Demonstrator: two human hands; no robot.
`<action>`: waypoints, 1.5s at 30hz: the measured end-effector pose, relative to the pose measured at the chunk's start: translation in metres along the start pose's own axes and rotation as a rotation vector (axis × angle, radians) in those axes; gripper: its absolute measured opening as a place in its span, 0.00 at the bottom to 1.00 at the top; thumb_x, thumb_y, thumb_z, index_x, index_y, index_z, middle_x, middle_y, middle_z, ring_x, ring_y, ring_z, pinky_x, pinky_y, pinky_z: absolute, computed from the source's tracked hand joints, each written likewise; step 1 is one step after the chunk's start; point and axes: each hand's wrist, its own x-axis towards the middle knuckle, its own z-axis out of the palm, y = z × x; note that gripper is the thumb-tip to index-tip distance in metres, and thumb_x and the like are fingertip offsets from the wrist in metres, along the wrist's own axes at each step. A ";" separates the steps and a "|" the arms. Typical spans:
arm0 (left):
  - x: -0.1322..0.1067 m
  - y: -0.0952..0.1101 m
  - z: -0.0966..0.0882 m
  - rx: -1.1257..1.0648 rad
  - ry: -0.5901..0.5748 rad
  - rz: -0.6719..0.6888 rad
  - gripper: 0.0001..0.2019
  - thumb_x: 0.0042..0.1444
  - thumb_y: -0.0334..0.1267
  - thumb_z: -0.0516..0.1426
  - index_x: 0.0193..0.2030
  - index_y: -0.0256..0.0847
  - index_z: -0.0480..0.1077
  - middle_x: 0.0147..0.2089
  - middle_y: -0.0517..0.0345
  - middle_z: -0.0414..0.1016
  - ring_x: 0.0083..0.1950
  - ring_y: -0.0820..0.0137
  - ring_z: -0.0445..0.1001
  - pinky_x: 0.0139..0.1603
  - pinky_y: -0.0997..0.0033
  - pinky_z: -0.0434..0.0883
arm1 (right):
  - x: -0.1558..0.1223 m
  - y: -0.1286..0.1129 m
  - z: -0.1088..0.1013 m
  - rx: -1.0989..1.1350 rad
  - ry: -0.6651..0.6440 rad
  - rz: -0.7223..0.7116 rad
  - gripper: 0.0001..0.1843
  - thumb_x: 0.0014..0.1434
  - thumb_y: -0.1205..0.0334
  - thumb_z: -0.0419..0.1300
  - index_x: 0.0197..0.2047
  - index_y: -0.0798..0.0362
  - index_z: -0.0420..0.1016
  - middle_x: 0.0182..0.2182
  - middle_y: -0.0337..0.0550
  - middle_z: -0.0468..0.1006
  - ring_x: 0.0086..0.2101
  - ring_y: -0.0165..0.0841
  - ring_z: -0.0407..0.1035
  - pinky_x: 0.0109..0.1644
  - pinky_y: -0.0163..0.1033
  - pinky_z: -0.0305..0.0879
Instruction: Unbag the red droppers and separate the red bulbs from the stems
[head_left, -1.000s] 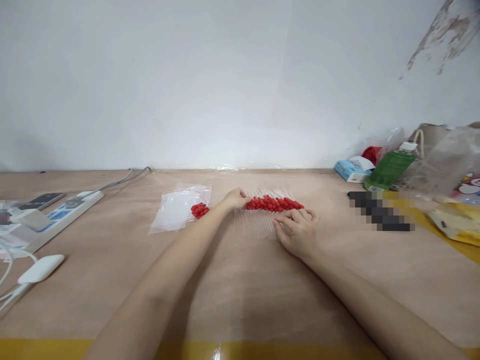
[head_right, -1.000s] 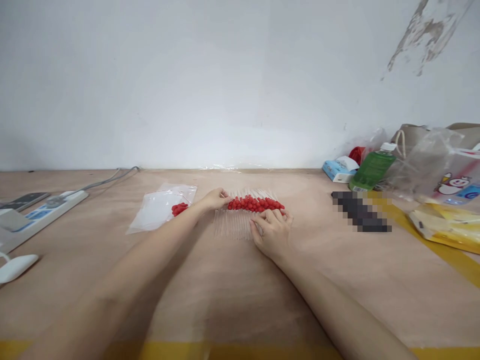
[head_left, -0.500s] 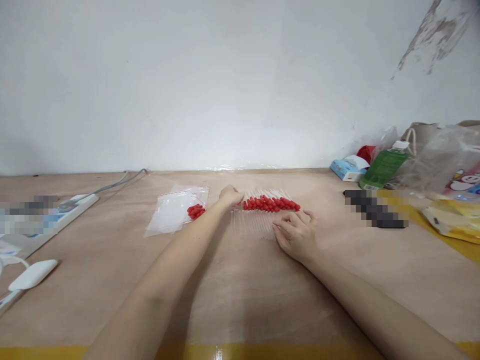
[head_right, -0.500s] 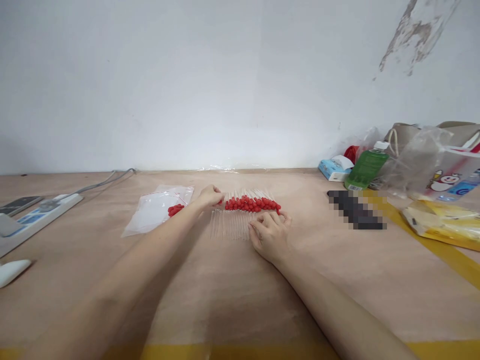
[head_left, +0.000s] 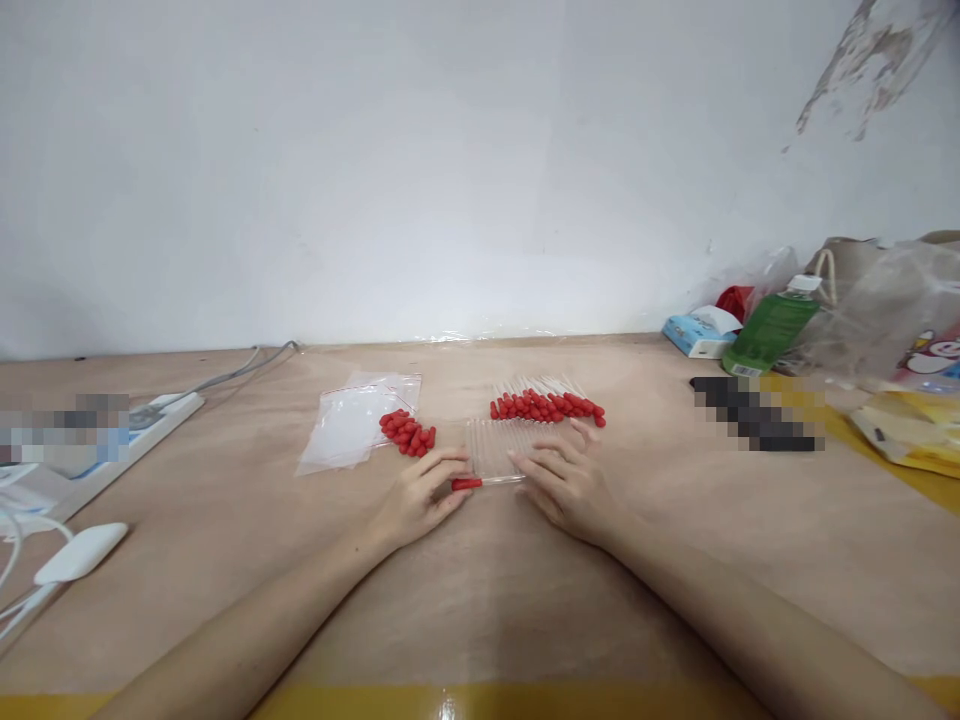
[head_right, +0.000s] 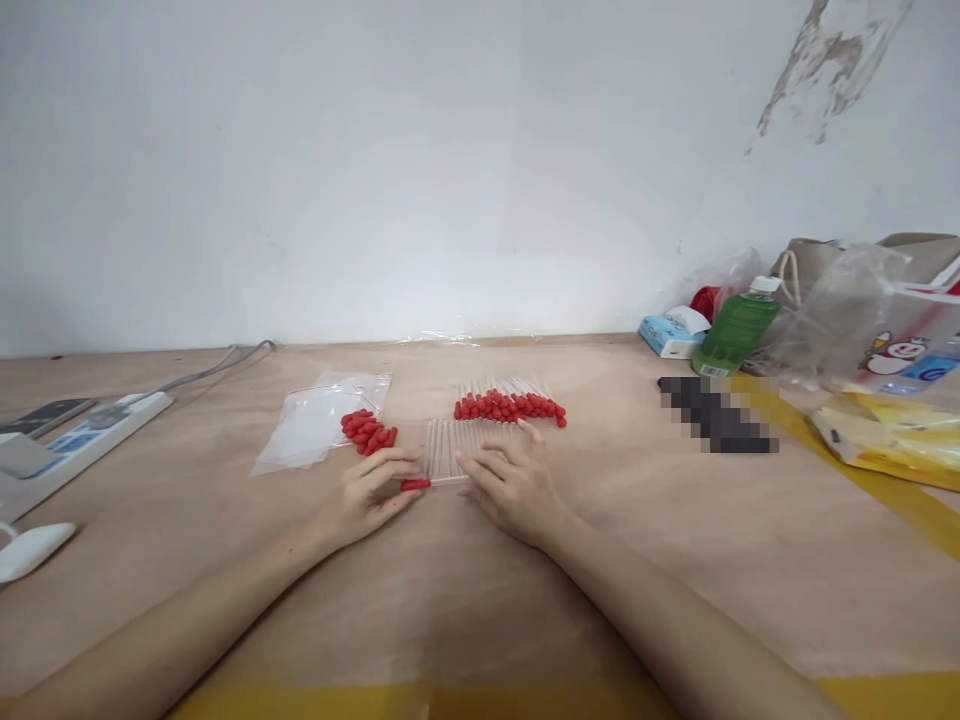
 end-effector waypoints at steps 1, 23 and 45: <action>-0.001 0.000 0.001 -0.001 0.016 0.018 0.09 0.55 0.32 0.55 0.44 0.39 0.66 0.46 0.50 0.69 0.48 0.69 0.70 0.47 0.69 0.69 | -0.001 -0.002 0.001 0.017 -0.013 -0.018 0.14 0.58 0.59 0.55 0.47 0.48 0.69 0.34 0.39 0.77 0.41 0.32 0.66 0.58 0.50 0.41; -0.018 -0.008 -0.001 0.112 0.001 0.008 0.07 0.59 0.33 0.51 0.37 0.39 0.70 0.29 0.57 0.69 0.29 0.74 0.67 0.31 0.75 0.66 | -0.011 0.004 -0.005 0.131 -0.059 0.033 0.11 0.59 0.64 0.51 0.28 0.52 0.72 0.18 0.35 0.67 0.27 0.27 0.58 0.50 0.45 0.46; 0.039 -0.041 -0.062 0.281 -0.001 -0.333 0.07 0.53 0.40 0.53 0.34 0.41 0.71 0.34 0.58 0.73 0.34 0.70 0.69 0.37 0.71 0.65 | 0.055 -0.024 0.046 0.000 0.085 0.214 0.10 0.55 0.64 0.55 0.25 0.50 0.74 0.21 0.34 0.74 0.28 0.27 0.61 0.53 0.46 0.41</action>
